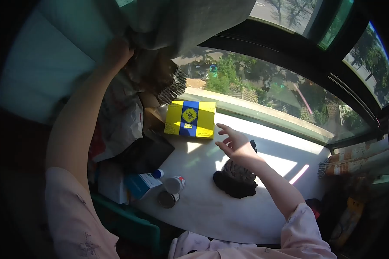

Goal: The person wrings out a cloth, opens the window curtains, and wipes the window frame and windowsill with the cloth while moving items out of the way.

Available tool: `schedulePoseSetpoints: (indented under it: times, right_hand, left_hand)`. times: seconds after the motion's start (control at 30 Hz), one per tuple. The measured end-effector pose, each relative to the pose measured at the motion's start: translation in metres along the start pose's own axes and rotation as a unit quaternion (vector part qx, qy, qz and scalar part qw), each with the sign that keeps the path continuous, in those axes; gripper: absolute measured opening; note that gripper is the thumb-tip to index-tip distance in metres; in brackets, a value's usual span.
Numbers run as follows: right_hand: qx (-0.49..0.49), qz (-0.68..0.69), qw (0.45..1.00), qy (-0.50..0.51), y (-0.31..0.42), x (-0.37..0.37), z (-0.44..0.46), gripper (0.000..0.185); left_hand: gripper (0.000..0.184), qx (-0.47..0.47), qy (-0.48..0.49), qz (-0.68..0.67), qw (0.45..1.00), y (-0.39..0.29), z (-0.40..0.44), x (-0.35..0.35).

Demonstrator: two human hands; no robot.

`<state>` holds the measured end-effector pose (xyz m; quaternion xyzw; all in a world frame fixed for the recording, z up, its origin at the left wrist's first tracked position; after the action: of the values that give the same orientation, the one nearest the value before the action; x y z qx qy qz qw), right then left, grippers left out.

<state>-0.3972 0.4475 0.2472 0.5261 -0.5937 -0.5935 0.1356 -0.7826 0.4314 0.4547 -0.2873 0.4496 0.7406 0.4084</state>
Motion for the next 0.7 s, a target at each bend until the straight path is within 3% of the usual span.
schedulePoseSetpoints:
  times: [0.07, 0.13, 0.23, 0.27, 0.33, 0.37, 0.4, 0.47, 0.53, 0.57, 0.6, 0.7]
  right_hand:
    - [-0.138, 0.054, 0.987, -0.06, 0.076, -0.016, 0.033, 0.066]
    - [-0.215, 0.102, 0.962, -0.135, 0.143, -0.027, 0.055, 0.073]
    - [-0.363, 0.09, 0.899, -0.227, 0.237, -0.037, 0.043, 0.084]
    - [-0.359, 0.104, 0.905, -0.205, 0.257, -0.035, 0.048, 0.091]
    - [-0.308, 0.116, 0.933, -0.145, 0.281, -0.023, 0.072, 0.096]
    - [-0.236, 0.14, 0.96, -0.055, 0.277, -0.006, 0.1, 0.085]
    - [-0.189, 0.121, 0.973, -0.048, 0.276, 0.003, 0.117, 0.083]
    - [-0.174, -0.093, 0.979, -0.045, 0.269, 0.025, 0.146, 0.081]
    - [-0.169, -0.165, 0.969, -0.077, 0.25, 0.042, 0.177, 0.081]
    - [-0.095, -0.217, 0.97, -0.045, 0.245, 0.051, 0.181, 0.074]
    - [-0.19, -0.238, 0.952, -0.019, 0.245, 0.072, 0.193, 0.071]
    - [0.024, -0.104, 0.986, 0.13, 0.182, 0.113, 0.222, 0.076]
  left_hand:
    - [0.026, -0.044, -0.025, 0.038, 0.998, 0.018, -0.019, -0.008]
    - [0.034, -0.207, -0.078, -0.078, 0.972, 0.049, -0.034, -0.018]
    - [0.043, -0.173, -0.098, -0.046, 0.979, 0.041, -0.038, 0.025]
    - [0.049, -0.154, -0.099, -0.036, 0.982, 0.032, -0.04, 0.037]
    - [0.066, -0.144, 0.08, -0.039, 0.985, 0.004, -0.06, 0.067]
    - [0.068, -0.134, -0.003, -0.058, 0.989, -0.011, -0.071, 0.057]
    - [0.071, -0.122, -0.087, -0.072, 0.986, -0.018, -0.078, 0.052]
    - [0.075, -0.122, 0.058, -0.132, 0.982, -0.016, -0.091, 0.121]
    - [0.079, -0.096, 0.053, -0.221, 0.969, -0.004, -0.089, 0.072]
    - [0.08, -0.136, 0.016, -0.33, 0.934, 0.015, -0.09, 0.071]
    - [0.082, -0.173, -0.02, -0.432, 0.885, 0.03, -0.093, 0.069]
    - [0.079, -0.249, -0.097, -0.578, 0.771, 0.049, -0.1, 0.075]
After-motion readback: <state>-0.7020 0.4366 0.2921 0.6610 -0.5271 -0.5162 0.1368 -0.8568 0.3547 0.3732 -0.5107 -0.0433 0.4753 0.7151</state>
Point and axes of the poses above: each hand's wrist, its own z-axis towards the middle knuckle, its own x-axis out of the palm, y = z × x, the point moved 9 cm from there along z, towards the middle knuckle, and after that the axes turned 8 degrees about x, right-handed, at the moved point
